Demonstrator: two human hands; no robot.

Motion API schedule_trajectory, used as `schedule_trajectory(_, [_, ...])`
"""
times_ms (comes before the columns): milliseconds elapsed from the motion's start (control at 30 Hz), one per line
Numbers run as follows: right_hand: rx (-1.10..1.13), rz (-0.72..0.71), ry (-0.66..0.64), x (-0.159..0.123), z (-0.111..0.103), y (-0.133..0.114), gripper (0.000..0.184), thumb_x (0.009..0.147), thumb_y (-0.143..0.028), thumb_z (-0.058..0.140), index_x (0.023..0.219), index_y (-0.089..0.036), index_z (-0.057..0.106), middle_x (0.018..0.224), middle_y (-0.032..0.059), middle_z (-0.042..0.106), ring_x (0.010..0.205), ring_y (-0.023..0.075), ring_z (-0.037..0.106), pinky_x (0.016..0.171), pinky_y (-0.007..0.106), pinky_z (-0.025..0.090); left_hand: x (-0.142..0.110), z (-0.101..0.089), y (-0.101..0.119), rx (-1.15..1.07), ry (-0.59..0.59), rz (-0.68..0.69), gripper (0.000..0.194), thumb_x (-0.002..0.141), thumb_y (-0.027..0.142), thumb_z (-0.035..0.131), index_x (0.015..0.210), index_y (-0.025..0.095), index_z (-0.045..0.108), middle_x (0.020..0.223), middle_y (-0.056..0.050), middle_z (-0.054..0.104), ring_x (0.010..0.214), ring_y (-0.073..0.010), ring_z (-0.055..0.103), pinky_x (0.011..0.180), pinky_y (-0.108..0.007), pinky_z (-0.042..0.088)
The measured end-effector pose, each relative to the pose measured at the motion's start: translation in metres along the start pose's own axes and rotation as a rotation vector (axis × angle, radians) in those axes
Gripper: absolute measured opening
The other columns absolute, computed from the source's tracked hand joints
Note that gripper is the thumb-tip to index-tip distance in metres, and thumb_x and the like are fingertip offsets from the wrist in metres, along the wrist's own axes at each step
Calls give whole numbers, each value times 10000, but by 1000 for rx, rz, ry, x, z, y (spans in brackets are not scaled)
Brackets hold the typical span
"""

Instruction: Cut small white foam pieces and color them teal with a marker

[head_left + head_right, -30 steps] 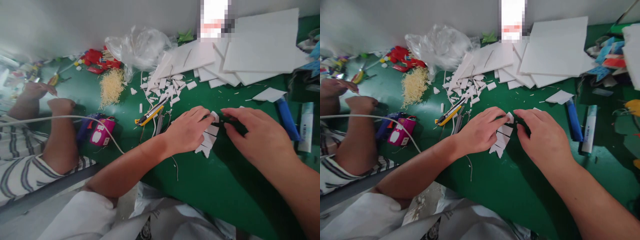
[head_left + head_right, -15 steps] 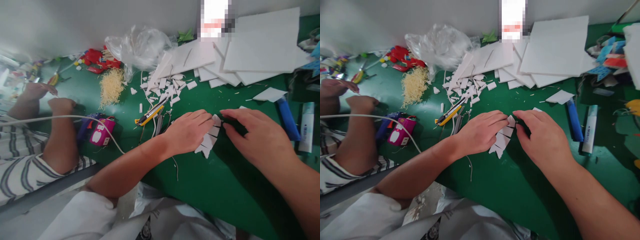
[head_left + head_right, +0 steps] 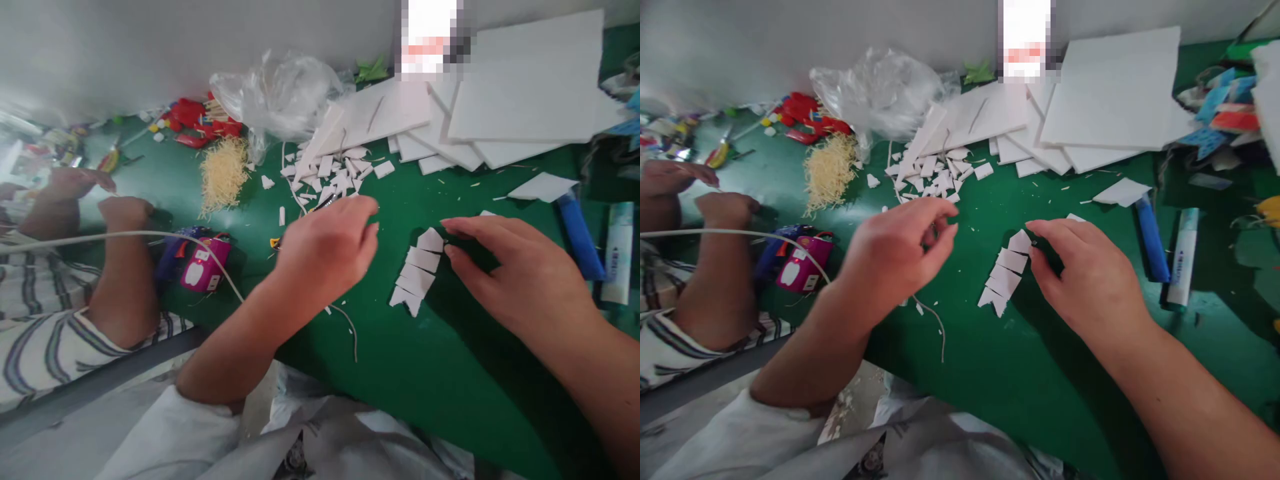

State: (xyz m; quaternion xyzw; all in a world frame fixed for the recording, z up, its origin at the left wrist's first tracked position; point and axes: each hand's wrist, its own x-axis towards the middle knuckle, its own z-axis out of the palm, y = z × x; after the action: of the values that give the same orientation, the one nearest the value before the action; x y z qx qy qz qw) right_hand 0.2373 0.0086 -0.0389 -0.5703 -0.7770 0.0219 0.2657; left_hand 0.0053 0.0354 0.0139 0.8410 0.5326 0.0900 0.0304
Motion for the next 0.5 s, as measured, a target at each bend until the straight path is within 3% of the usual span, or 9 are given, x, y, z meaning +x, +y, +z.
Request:
schedule_trajectory(67, [-5, 8, 2, 0, 0, 1, 256, 890, -311, 585, 1073, -204, 729, 986, 101, 772, 909, 261, 737, 693, 385, 607, -8, -20, -6, 133, -189, -181, 170, 930, 327, 572, 943, 189, 671, 775, -24, 693, 687, -194, 643, 616, -299, 439])
schedule_trajectory(133, [-14, 18, -17, -1, 0, 1, 254, 892, -310, 580, 1073, -214, 731, 994, 98, 773, 937, 266, 736, 707, 390, 611, -16, -32, -11, 230, -393, -314, 231, 900, 425, 615, 855, 205, 670, 721, -24, 677, 642, -209, 628, 575, -299, 384])
schedule_trajectory(267, [-3, 34, -30, -1, 1, 2, 247, 889, -317, 585, 1075, -244, 731, 1002, 86, 774, 956, 275, 735, 722, 411, 612, -28, -34, -17, 334, -604, -438, 352, 905, 545, 561, 845, 216, 672, 708, -42, 676, 646, -240, 643, 564, -303, 350])
schedule_trajectory(400, [4, 18, -12, 0, 0, 1, 240, 887, -303, 589, 1062, -229, 734, 981, 91, 776, 913, 264, 740, 692, 398, 613, -36, -23, -20, 352, -718, -468, 325, 926, 481, 510, 879, 211, 686, 779, -60, 709, 765, -262, 686, 590, -303, 383])
schedule_trajectory(500, [14, 2, 1, 0, -1, 0, 246, 889, -294, 580, 1060, -207, 735, 962, 99, 776, 903, 262, 741, 691, 393, 615, -39, -15, -21, 340, -675, -498, 282, 918, 404, 482, 893, 217, 692, 812, -61, 724, 791, -256, 695, 614, -307, 414])
